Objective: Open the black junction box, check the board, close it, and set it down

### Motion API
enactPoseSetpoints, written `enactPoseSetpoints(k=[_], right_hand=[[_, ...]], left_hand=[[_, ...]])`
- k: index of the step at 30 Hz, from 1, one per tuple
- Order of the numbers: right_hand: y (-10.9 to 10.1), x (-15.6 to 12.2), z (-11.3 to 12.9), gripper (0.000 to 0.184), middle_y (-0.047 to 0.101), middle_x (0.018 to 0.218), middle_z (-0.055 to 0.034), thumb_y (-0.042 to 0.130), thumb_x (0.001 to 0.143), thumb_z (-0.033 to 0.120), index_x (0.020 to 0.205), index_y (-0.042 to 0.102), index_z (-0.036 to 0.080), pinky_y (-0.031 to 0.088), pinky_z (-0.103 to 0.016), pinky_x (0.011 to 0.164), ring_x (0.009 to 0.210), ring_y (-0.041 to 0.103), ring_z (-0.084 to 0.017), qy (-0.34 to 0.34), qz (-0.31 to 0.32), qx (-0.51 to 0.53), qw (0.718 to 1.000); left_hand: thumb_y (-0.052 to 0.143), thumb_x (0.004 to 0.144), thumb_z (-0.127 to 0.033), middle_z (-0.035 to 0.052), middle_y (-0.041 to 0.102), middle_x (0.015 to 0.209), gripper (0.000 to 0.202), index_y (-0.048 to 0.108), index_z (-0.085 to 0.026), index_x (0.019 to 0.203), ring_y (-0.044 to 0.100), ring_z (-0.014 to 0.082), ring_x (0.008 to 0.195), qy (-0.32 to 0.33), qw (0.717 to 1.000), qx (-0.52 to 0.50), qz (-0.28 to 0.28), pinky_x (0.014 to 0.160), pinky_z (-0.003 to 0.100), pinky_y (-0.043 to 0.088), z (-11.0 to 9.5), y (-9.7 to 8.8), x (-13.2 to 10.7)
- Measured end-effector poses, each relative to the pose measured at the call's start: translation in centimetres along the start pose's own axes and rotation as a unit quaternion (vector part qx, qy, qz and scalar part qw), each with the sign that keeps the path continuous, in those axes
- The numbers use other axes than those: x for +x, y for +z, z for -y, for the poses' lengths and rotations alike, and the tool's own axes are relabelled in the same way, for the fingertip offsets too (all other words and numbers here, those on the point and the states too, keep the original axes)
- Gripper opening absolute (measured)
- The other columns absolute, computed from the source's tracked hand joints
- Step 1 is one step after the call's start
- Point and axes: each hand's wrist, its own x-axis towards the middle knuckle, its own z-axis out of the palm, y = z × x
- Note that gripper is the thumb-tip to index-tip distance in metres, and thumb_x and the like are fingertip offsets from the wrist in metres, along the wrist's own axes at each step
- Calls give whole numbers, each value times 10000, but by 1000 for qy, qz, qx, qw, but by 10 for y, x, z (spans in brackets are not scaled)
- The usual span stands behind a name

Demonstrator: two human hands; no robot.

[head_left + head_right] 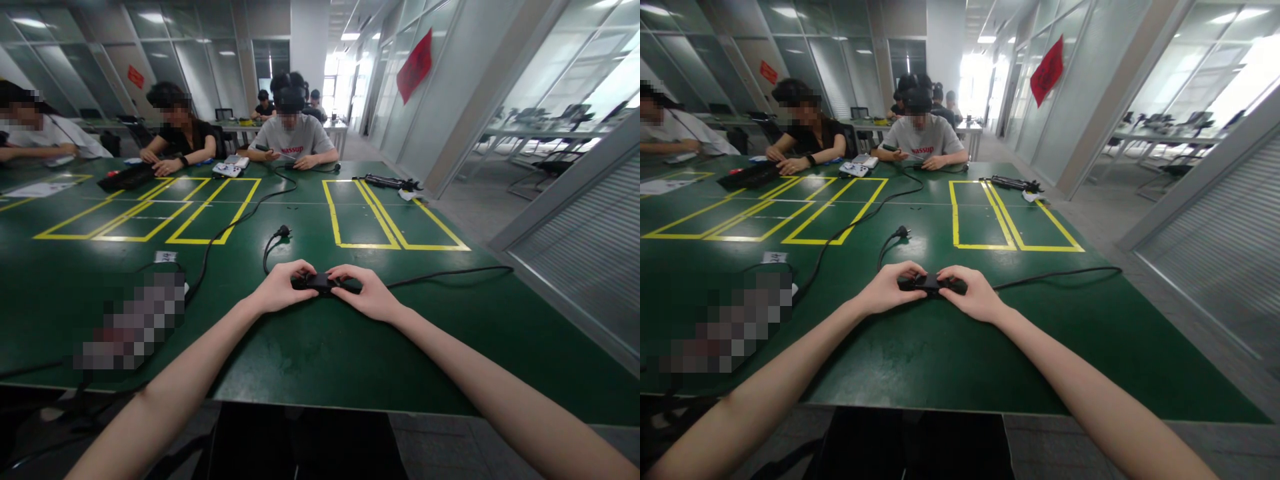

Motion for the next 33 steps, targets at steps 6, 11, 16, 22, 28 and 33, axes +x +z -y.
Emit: enactPoseSetpoints(k=[6, 11, 16, 22, 28, 33], right_hand=[[2, 0, -1, 184, 752, 1092, -85, 691, 860, 241, 1042, 709, 230, 570, -424, 926, 1024, 701, -246, -31, 14, -39, 999], [2, 0, -4, 207, 745, 1077, -86, 697, 853, 219, 1060, 703, 225, 570, -416, 900, 1001, 697, -245, -35, 26, -63, 997], [4, 1, -6, 280, 721, 1139, -101, 768, 811, 224, 1073, 669, 224, 559, -427, 908, 1048, 671, -268, -49, 57, -106, 992], [10, 5, -2, 250, 714, 1047, -117, 660, 935, 278, 1168, 640, 191, 542, -421, 847, 960, 641, -274, -78, 77, -229, 967], [6, 4, 0, 280, 725, 1018, -148, 592, 985, 341, 1171, 652, 141, 525, -412, 801, 918, 647, -282, -112, 90, -288, 947], [6, 1, 4, 276, 729, 981, -138, 593, 987, 347, 1172, 660, 154, 517, -387, 782, 891, 654, -266, -118, 84, -315, 938]], left_hand=[[781, 762, -259, 35, 752, 975, 293, 712, -188, 1038, 697, 196, 868, -1, 999, 22, 30, 823, 314, 557, -3, -6, 0], [799, 736, -247, 55, 753, 1009, 296, 708, -189, 1011, 699, 221, 921, -2, 998, 45, 35, 853, 332, 549, 3, -5, -1], [791, 769, -254, 59, 746, 1024, 263, 688, -202, 1005, 693, 234, 933, 13, 997, 75, 32, 839, 334, 532, 6, -3, 1], [674, 897, -359, 48, 724, 972, 234, 677, -215, 1081, 674, 228, 882, 35, 990, 127, 48, 782, 318, 510, -3, 0, 3], [650, 942, -391, 75, 705, 943, 270, 693, -207, 1135, 660, 235, 866, 100, 970, 216, 57, 793, 321, 509, -8, 4, 0], [594, 980, -403, 111, 727, 1011, 309, 663, -166, 1165, 669, 252, 928, 150, 945, 284, 66, 832, 341, 522, -8, 6, 0]])
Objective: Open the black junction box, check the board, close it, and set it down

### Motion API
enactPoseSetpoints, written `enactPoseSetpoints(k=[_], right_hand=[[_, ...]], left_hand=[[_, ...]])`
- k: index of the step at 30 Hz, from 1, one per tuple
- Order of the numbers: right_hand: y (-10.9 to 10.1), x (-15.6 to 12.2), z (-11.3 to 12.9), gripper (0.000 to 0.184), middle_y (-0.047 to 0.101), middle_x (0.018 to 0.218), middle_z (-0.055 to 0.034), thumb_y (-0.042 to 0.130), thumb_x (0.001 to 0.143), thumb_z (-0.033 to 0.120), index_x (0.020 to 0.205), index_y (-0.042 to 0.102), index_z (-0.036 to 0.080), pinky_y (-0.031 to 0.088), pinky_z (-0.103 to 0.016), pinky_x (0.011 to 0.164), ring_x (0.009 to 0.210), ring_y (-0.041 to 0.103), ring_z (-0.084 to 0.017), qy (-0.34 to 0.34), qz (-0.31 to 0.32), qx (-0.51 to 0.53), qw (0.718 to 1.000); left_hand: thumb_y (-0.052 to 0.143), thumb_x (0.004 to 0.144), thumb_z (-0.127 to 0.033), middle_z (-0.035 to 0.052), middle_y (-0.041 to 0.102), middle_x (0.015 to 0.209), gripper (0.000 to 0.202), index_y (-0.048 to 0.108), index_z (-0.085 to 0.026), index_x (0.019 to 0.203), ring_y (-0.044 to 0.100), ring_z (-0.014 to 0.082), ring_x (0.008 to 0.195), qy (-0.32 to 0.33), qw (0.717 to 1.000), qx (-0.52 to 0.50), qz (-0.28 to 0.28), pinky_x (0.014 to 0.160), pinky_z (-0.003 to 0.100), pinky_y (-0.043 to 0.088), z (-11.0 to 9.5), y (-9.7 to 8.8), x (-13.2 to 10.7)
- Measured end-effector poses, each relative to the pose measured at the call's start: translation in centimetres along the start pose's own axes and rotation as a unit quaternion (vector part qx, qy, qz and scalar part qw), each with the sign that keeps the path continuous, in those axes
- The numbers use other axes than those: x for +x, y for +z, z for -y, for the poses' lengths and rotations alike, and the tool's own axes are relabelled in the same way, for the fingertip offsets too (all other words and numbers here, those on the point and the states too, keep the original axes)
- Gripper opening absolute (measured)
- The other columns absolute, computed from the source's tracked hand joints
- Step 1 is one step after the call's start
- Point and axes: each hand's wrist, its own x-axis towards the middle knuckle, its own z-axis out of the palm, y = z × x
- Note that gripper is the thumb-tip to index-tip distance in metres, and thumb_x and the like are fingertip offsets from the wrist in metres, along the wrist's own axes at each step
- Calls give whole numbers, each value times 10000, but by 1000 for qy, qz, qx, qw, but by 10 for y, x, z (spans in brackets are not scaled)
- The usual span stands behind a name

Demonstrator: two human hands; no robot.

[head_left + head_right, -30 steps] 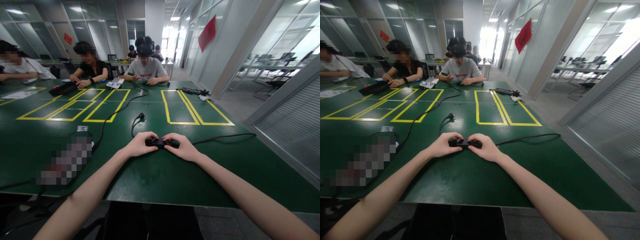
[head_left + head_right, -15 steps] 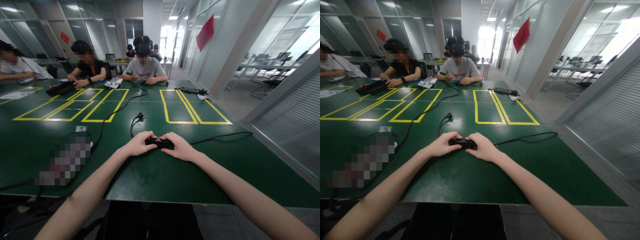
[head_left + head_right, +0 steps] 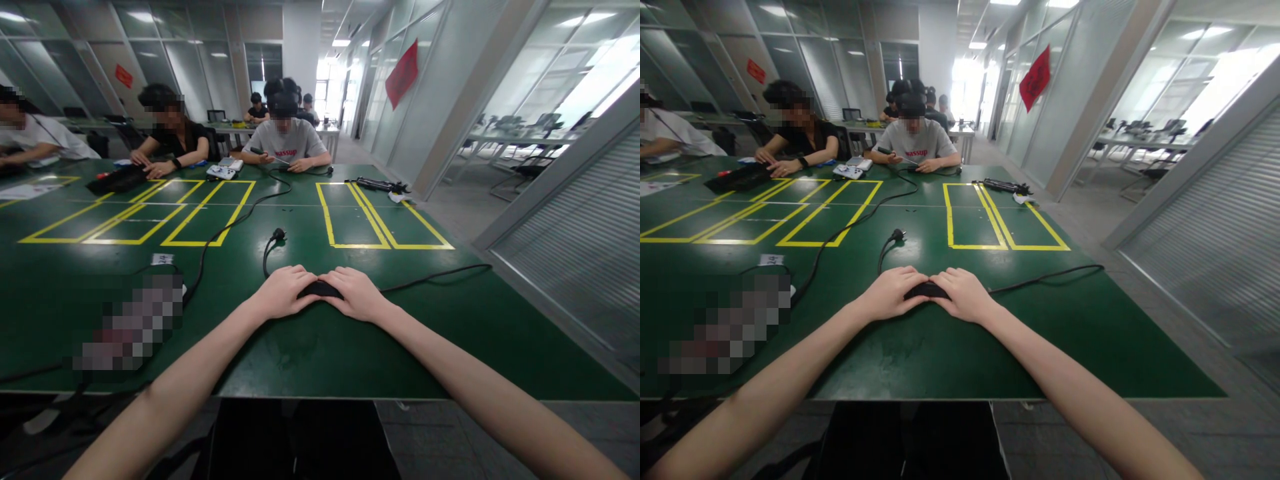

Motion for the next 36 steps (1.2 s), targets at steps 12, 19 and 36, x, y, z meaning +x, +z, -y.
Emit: enactPoseSetpoints(k=[12, 19, 36], right_hand=[[-8, -7, -2, 372, 758, 1166, -111, 644, 950, 326, 1300, 621, 202, 608, -367, 844, 1003, 744, -248, -8, -80, 68, 994], [-1, -13, -8, 354, 744, 1243, -144, 574, 973, 230, 1318, 638, 180, 626, -369, 806, 967, 770, -252, -42, -109, -4, 993], [3, -15, -3, 220, 707, 1299, -147, 544, 1019, 265, 1181, 684, 211, 634, -344, 795, 963, 753, -220, -100, -104, -26, 989]], left_hand=[[602, 987, -339, 103, 750, 1076, 270, 626, -178, 1202, 717, 234, 977, 34, 997, 29, -60, 863, 351, 558, 4, -8, -2], [643, 937, -281, 131, 736, 1212, 422, 572, -150, 1332, 709, 260, 1059, -6, 997, 58, -58, 888, 377, 562, -4, 0, -1], [461, 1032, -469, 88, 738, 1258, 438, 683, -200, 1297, 700, 246, 1101, -168, 968, -182, 25, 963, 352, 534, -7, -5, -3]])
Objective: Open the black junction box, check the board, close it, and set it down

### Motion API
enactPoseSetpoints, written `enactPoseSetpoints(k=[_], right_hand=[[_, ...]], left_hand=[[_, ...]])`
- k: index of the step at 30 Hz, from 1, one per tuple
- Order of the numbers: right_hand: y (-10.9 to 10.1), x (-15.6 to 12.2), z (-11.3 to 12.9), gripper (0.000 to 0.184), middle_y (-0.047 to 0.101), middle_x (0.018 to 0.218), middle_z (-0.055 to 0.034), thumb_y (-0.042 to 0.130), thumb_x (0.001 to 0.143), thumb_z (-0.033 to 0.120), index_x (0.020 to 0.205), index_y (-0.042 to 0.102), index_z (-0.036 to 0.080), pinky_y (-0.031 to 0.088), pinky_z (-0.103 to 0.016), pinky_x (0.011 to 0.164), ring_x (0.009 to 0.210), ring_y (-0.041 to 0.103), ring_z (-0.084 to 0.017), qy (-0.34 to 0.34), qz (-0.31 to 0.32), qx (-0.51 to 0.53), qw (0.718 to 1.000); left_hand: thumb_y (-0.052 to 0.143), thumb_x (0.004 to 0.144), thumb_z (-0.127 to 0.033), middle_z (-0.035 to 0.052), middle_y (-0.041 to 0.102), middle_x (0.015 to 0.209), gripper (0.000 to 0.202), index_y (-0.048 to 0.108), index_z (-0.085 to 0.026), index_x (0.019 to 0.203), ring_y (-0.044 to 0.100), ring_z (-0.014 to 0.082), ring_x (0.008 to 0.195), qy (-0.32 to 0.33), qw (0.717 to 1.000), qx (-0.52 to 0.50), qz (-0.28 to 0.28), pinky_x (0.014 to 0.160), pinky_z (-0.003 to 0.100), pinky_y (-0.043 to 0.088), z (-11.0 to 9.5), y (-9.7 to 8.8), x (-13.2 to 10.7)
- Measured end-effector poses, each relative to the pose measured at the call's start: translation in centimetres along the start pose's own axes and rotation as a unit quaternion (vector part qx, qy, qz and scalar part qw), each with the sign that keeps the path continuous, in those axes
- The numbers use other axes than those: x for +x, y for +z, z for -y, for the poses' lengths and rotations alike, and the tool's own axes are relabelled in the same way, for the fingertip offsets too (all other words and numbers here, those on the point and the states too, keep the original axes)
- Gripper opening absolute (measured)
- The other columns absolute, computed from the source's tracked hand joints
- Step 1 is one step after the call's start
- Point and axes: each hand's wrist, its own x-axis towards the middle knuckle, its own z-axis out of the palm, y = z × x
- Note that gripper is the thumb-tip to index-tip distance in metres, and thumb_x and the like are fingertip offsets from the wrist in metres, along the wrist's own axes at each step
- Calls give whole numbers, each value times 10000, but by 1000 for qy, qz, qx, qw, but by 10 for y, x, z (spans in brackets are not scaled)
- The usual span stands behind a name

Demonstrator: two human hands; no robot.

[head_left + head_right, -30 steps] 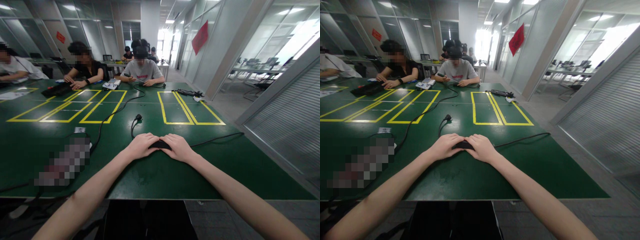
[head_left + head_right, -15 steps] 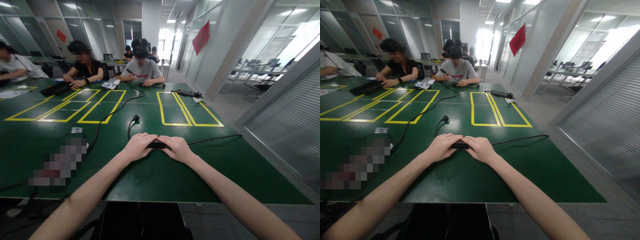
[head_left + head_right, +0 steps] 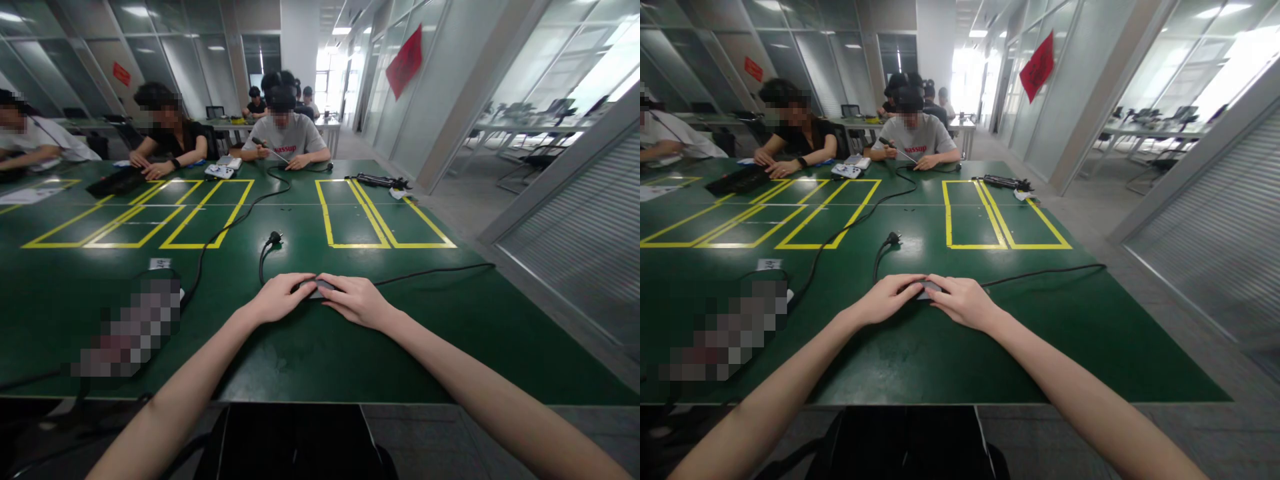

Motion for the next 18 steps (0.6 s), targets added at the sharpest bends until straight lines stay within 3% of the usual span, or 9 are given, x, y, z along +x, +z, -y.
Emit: enactPoseSetpoints(k=[3, 5, 8, 11, 15, 18], right_hand=[[-2, 2, 2, 215, 704, 1302, -139, 557, 1013, 268, 1178, 685, 218, 626, -346, 813, 991, 746, -223, 20, 8, 15, 1000], [-4, 5, 4, 269, 696, 1313, -138, 631, 975, 321, 1221, 665, 219, 619, -354, 836, 1031, 740, -237, 62, 25, 67, 996], [-7, 11, 7, 403, 748, 1177, -102, 739, 891, 379, 1248, 645, 218, 614, -325, 783, 928, 752, -221, 151, 63, 185, 969], [-6, 12, 8, 324, 777, 1047, -72, 762, 864, 349, 1143, 688, 204, 602, -313, 774, 889, 750, -214, 204, 62, 260, 942], [-4, 7, 1, 288, 786, 1044, -88, 764, 844, 388, 1050, 716, 192, 605, -344, 765, 869, 754, -236, 266, 9, 281, 922], [-8, 3, -16, 351, 788, 1003, -92, 749, 827, 479, 1018, 700, 188, 606, -351, 699, 783, 744, -231, 340, -70, 285, 894]], left_hand=[[418, 1057, -407, 59, 784, 1099, 399, 756, -199, 1099, 720, 223, 986, -19, 1000, -7, 12, 882, 314, 534, -3, -3, 3], [465, 1045, -390, 60, 780, 1069, 350, 751, -194, 1092, 714, 219, 958, -10, 1000, 23, 1, 855, 306, 528, -5, -4, 3], [501, 1036, -391, 57, 768, 1057, 313, 740, -203, 1111, 704, 214, 946, 18, 998, 67, -7, 845, 306, 525, -7, -2, 1], [526, 1029, -403, 58, 761, 1046, 302, 730, -207, 1138, 698, 214, 951, 42, 996, 74, -12, 856, 321, 536, -6, 0, -1], [558, 1014, -369, 104, 707, 1247, 337, 658, -211, 1294, 636, 259, 1179, 87, 987, 86, -105, 1035, 436, 500, 0, -3, -1], [550, 1010, -319, 128, 642, 1369, 337, 639, -211, 1317, 574, 276, 1289, 101, 972, 92, -189, 1106, 503, 451, 5, -6, 0]])
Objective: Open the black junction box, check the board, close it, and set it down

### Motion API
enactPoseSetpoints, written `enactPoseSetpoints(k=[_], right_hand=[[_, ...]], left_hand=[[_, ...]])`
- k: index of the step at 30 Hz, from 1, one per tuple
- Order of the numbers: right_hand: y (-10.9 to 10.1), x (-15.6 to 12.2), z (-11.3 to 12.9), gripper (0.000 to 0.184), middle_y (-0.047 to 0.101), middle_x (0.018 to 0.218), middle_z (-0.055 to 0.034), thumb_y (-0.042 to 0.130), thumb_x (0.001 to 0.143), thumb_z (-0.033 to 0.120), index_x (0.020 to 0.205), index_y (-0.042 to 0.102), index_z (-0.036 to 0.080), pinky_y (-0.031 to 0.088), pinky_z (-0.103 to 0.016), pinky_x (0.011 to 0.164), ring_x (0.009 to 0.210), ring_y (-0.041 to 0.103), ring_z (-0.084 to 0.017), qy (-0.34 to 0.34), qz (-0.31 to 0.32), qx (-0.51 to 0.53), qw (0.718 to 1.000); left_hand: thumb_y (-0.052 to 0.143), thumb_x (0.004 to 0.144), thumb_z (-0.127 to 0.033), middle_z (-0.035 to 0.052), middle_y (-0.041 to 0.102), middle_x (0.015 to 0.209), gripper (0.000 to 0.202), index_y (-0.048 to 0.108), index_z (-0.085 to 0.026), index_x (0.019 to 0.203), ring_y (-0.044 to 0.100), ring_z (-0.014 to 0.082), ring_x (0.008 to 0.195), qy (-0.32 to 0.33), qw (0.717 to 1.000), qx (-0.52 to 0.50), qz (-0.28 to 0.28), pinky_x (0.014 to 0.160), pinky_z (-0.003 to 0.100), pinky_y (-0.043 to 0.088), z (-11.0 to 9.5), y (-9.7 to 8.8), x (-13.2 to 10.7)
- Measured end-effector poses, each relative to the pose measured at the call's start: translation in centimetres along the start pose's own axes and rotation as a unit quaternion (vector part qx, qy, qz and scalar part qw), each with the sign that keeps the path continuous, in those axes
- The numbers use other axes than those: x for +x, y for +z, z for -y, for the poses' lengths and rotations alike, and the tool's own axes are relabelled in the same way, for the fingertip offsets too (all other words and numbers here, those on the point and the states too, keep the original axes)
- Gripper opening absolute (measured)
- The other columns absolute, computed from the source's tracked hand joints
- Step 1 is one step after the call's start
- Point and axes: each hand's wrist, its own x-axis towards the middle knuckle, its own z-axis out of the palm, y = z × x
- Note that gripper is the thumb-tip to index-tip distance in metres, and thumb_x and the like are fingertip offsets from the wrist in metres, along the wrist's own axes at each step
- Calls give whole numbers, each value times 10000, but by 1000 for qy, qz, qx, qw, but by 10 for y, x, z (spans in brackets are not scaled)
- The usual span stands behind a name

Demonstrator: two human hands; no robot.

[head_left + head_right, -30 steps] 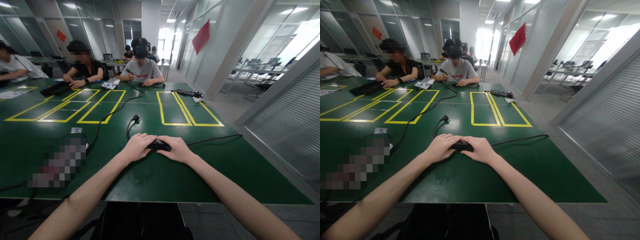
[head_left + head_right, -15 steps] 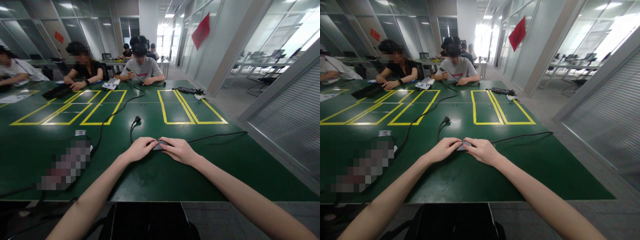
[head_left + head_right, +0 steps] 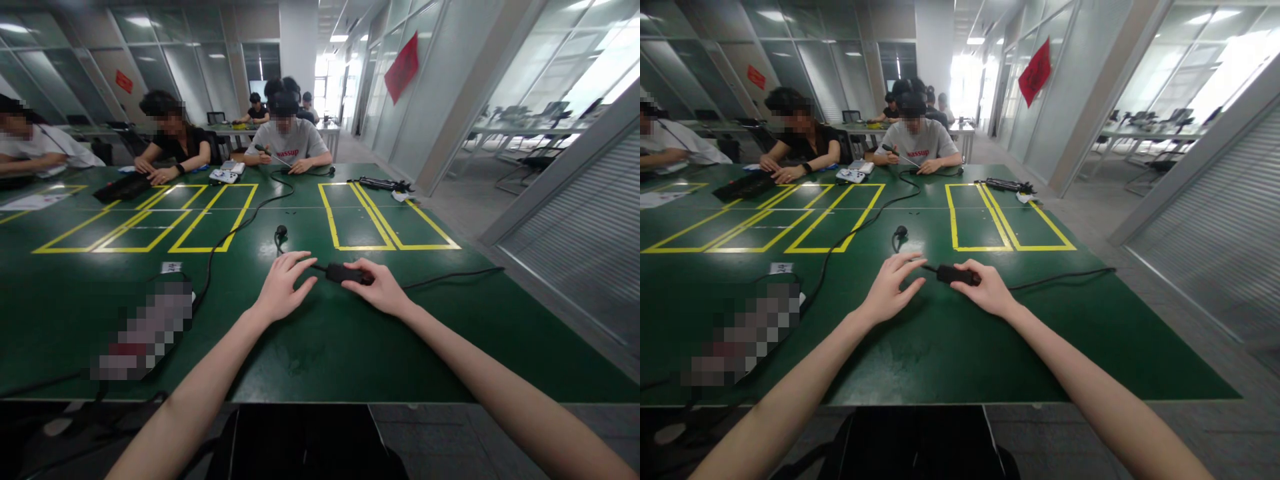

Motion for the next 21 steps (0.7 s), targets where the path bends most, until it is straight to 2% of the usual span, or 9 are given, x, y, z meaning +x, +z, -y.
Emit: enactPoseSetpoints(k=[2, 5, 9, 12, 16, 21], right_hand=[[-14, 8, -8, 410, 785, 1003, -106, 759, 783, 540, 981, 678, 190, 600, -345, 667, 780, 739, -234, 35, -80, 23, 996], [-42, 19, -18, 466, 775, 921, -99, 781, 701, 586, 915, 628, 201, 559, -301, 575, 715, 717, -219, 94, -187, 41, 977], [-89, 24, -29, 480, 674, 645, -5, 772, 681, 567, 950, 619, 200, 427, -245, 437, 489, 578, -157, 158, -297, 11, 942], [-122, 18, -39, 436, 588, 554, 38, 758, 699, 544, 937, 617, 207, 349, -237, 398, 415, 483, -139, 179, -361, -31, 915], [-145, 5, -59, 394, 634, 628, -6, 761, 681, 486, 918, 632, 200, 399, -261, 445, 493, 566, -178, 221, -392, -71, 890], [-144, -10, -84, 353, 677, 677, -41, 766, 650, 444, 880, 658, 199, 508, -339, 605, 659, 665, -252, 287, -342, -161, 880]], left_hand=[[550, 1003, -291, 119, 688, 1283, 278, 682, -202, 1232, 617, 263, 1218, -2, 1000, -8, 3, 1059, 480, 495, 2, 2, -1], [559, 990, -250, 70, 759, 1071, 195, 735, -204, 1062, 680, 219, 1052, 7, 996, -42, 83, 955, 399, 561, 0, 9, -3], [585, 979, -230, 42, 774, 1027, 162, 742, -200, 999, 689, 191, 1002, 24, 988, -71, 136, 923, 337, 566, -9, 19, -5], [582, 984, -232, 39, 775, 1004, 165, 742, -196, 980, 688, 192, 983, 31, 986, -80, 142, 908, 333, 562, -13, 21, -5], [586, 980, -219, 39, 775, 990, 157, 739, -191, 965, 686, 192, 968, 28, 987, -82, 135, 886, 328, 559, -11, 18, -5], [596, 973, -217, 34, 774, 990, 144, 740, -201, 973, 690, 190, 966, 22, 986, -85, 140, 876, 325, 560, -8, 17, -6]])
